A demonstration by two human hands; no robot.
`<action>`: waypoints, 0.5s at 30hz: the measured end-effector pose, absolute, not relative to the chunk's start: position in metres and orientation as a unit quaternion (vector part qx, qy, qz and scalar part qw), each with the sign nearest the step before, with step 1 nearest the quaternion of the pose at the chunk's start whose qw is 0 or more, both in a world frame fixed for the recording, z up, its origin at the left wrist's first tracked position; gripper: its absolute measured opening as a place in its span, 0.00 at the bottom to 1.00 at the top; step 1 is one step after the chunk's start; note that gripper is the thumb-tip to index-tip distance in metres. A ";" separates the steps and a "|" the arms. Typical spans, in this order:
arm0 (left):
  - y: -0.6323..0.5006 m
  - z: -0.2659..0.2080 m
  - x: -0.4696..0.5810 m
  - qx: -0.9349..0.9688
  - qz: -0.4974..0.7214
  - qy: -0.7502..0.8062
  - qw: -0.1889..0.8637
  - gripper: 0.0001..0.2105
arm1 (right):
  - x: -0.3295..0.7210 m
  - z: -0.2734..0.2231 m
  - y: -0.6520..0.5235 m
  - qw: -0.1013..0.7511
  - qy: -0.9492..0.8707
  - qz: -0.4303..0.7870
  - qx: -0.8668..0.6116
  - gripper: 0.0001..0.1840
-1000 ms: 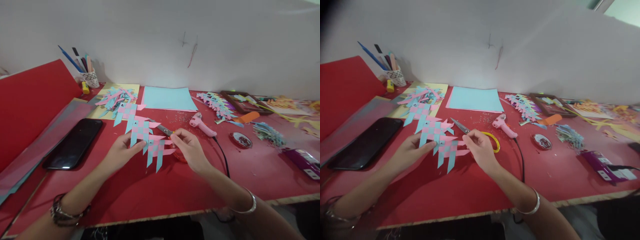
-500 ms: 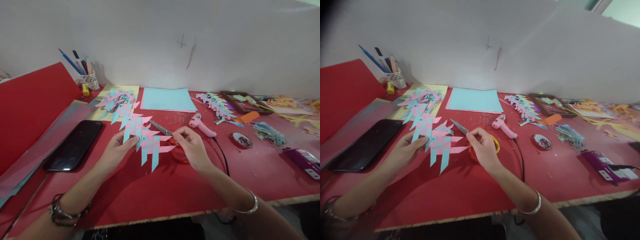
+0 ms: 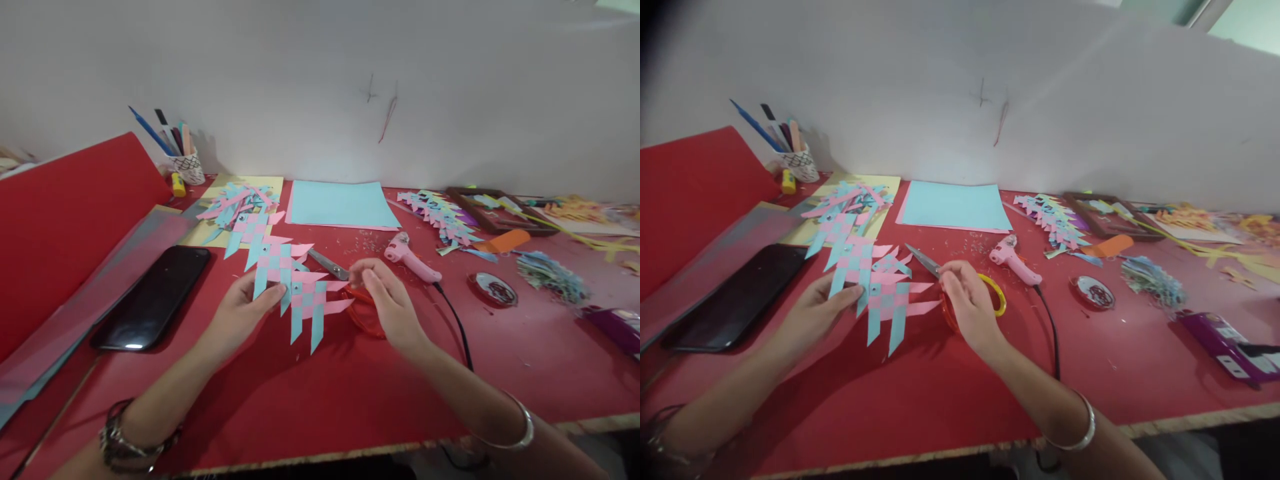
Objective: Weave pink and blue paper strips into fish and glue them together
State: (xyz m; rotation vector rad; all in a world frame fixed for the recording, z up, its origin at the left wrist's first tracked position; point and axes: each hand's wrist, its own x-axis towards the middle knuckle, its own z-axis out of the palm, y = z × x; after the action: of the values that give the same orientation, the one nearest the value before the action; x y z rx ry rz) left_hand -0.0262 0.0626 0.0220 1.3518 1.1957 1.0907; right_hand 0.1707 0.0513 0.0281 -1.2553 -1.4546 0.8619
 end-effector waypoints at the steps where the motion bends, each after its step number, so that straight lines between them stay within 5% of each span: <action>1: 0.062 0.023 -0.026 0.570 0.439 0.495 0.488 0.08 | 0.170 0.028 0.051 0.480 -0.606 0.371 -0.514 0.12; 8: 0.059 0.026 -0.022 0.686 0.350 0.434 0.468 0.08 | 0.168 0.023 0.046 0.299 -0.695 0.461 -0.464 0.10; 15: 0.059 0.025 -0.020 0.763 0.310 0.400 0.401 0.07 | 0.163 0.025 0.042 0.332 -0.663 0.519 -0.425 0.18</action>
State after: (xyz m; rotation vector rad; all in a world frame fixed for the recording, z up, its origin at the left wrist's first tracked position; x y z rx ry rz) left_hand -0.0198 0.0587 0.0248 1.9302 1.0113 0.7844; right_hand 0.1634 0.0421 0.0250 -1.1110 -1.7328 1.3566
